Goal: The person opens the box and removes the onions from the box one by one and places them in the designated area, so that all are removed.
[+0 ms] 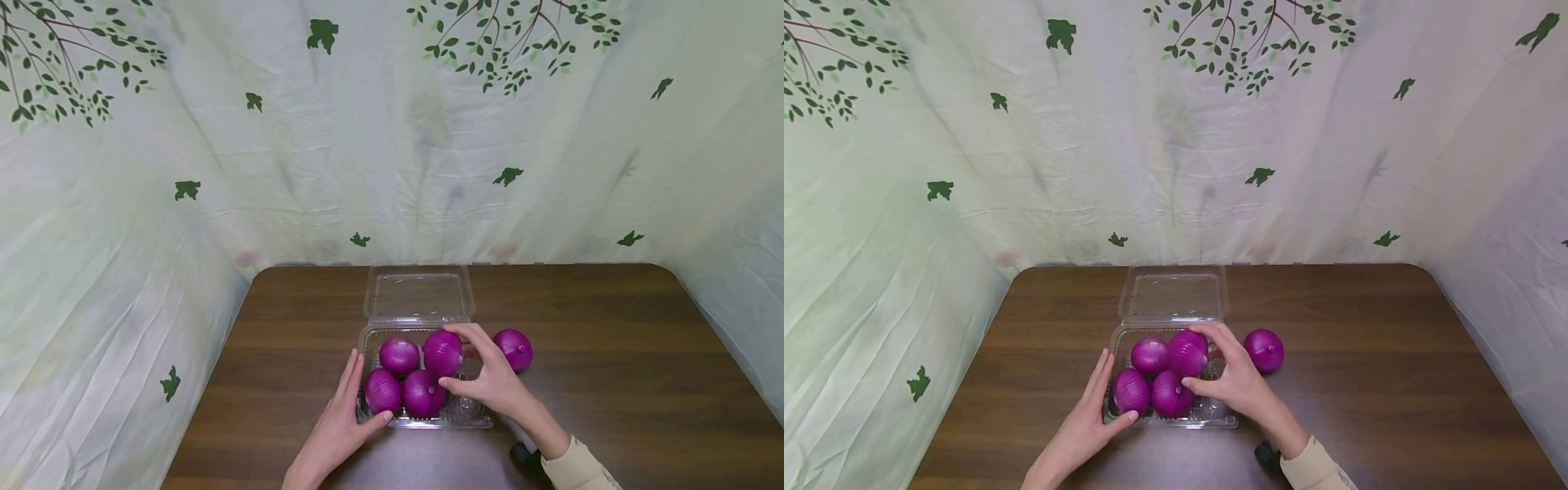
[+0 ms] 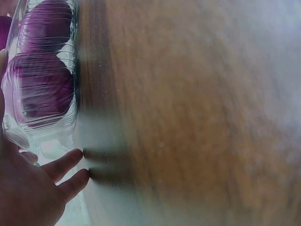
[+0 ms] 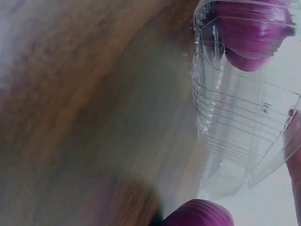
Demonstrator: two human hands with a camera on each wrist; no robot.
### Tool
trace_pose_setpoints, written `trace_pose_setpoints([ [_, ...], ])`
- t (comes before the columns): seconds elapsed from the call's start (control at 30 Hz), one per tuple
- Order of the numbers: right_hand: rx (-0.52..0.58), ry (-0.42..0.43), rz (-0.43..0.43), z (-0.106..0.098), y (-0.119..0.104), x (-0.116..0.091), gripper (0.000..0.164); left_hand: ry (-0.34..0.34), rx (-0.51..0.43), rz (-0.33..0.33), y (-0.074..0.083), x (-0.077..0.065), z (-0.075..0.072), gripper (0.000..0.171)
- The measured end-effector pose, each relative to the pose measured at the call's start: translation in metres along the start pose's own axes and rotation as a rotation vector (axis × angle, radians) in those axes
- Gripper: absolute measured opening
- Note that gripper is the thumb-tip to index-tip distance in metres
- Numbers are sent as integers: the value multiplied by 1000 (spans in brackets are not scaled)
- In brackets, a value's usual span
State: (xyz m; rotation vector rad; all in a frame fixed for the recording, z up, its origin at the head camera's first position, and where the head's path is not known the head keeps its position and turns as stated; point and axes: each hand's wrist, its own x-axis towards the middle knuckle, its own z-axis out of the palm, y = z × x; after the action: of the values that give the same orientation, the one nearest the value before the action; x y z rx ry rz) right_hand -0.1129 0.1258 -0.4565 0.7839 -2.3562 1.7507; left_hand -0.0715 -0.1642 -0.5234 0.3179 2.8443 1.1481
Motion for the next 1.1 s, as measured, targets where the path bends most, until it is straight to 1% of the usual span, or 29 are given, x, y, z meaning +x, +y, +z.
trace_pose_setpoints([
  [0.2, 3, 50, 3, -2, -3, -3, 73, 2, 0, 8, -1, 0, 0, 108],
  [0.4, -3, 73, 25, -7, -3, -6, 73, 6, -2, 18, -1, 0, 1, 107],
  [0.63, -34, 105, 102, -12, 21, -14, 81, 10, 1, 13, 0, -1, 0, 107],
  [0.77, -32, 130, 127, -18, 24, -18, 82, 9, 1, 13, 1, -1, 0, 107],
  [0.9, -16, 158, 117, -23, 22, -21, 81, 0, -3, 8, 1, 0, 0, 107],
  [1.1, 57, 184, 67, -31, 22, -25, 85, -12, -12, -3, 1, 0, -1, 107],
])
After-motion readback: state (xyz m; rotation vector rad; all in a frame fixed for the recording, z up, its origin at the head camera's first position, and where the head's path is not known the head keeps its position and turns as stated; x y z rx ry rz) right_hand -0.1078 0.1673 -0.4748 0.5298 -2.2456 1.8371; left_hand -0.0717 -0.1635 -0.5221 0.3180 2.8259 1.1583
